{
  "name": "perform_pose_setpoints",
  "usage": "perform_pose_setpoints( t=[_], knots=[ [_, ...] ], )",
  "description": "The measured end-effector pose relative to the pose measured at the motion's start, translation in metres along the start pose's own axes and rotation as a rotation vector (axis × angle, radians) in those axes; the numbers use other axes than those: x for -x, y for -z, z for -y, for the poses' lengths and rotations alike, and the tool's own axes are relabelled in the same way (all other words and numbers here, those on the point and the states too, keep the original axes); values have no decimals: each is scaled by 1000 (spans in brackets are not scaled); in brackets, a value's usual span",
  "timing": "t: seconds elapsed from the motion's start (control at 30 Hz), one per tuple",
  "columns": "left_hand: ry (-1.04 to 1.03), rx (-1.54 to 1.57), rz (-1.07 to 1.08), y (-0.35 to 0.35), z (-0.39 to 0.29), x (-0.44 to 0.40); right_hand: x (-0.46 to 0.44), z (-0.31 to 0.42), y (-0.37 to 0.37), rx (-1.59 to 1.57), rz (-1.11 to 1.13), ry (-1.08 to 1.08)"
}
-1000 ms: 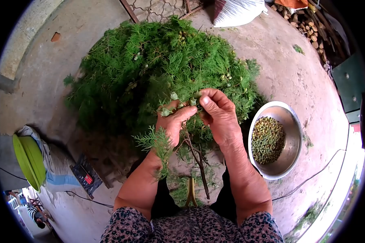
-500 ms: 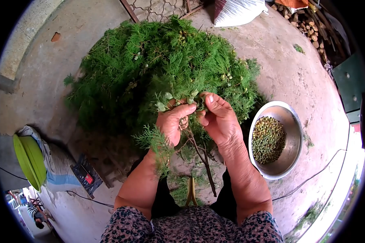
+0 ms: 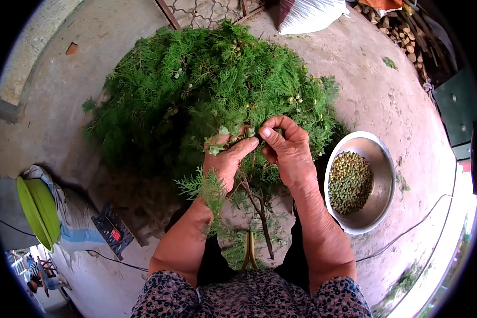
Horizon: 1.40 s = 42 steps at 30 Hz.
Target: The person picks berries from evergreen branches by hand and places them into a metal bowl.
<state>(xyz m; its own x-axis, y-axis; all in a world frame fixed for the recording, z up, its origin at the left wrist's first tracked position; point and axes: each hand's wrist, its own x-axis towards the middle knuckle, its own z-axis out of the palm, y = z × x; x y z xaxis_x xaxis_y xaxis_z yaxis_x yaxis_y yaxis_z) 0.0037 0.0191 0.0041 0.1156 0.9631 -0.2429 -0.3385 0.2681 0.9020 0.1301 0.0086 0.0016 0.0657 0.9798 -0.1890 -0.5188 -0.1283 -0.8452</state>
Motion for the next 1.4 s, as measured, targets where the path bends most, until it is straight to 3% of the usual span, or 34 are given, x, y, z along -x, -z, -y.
perform_pose_setpoints(
  t=[0.07,0.2,0.27,0.3,0.37,0.4,0.53,0.6,0.63,0.73,0.83,0.87,0.9,0.97,1.0,1.13,1.17,1.23,1.33,1.37,1.4],
  knots=[
    [-114,129,-24,-2,6,1,2,3,-5,45,-56,11],
    [-91,32,-2,4,2,-5,3,-1,-3,133,13,66],
    [-57,74,-17,7,6,-7,5,6,-5,-54,-28,-169],
    [-22,116,-32,8,8,-8,4,6,-4,-56,-28,-169],
    [-14,114,-36,6,5,-6,0,3,2,-368,-120,-239],
    [-53,63,-24,3,4,-6,-3,1,11,-404,-24,-172],
    [-63,-39,-29,2,5,-5,0,17,6,-335,-85,-41],
    [-90,-50,-20,3,9,-6,5,15,10,-49,92,13],
    [-89,-50,-20,6,15,-7,9,14,8,110,61,0],
    [-242,-240,-86,21,42,-14,6,6,-2,707,23,452],
    [-291,-314,-19,16,33,-6,3,0,-1,801,-12,563],
    [-190,-272,116,15,21,-6,0,-3,0,858,-7,659],
    [-189,-272,117,13,18,-7,2,-2,0,858,-8,658],
    [-86,-83,172,9,14,-10,8,6,-1,406,-27,84],
    [-17,-56,136,7,11,-10,8,12,2,65,-13,-88],
    [-9,-71,125,4,11,-11,-1,10,20,-380,89,-46],
    [-10,-71,124,4,12,-12,4,23,8,-352,-60,-64],
    [-77,-310,59,5,18,-12,3,23,11,-330,4,-17],
    [-205,-110,185,13,39,-21,7,21,15,-215,148,-10],
    [-264,-66,241,13,40,-22,11,24,11,-79,112,-6],
    [-271,-147,272,17,37,-21,11,22,8,183,127,145]
  ],
)
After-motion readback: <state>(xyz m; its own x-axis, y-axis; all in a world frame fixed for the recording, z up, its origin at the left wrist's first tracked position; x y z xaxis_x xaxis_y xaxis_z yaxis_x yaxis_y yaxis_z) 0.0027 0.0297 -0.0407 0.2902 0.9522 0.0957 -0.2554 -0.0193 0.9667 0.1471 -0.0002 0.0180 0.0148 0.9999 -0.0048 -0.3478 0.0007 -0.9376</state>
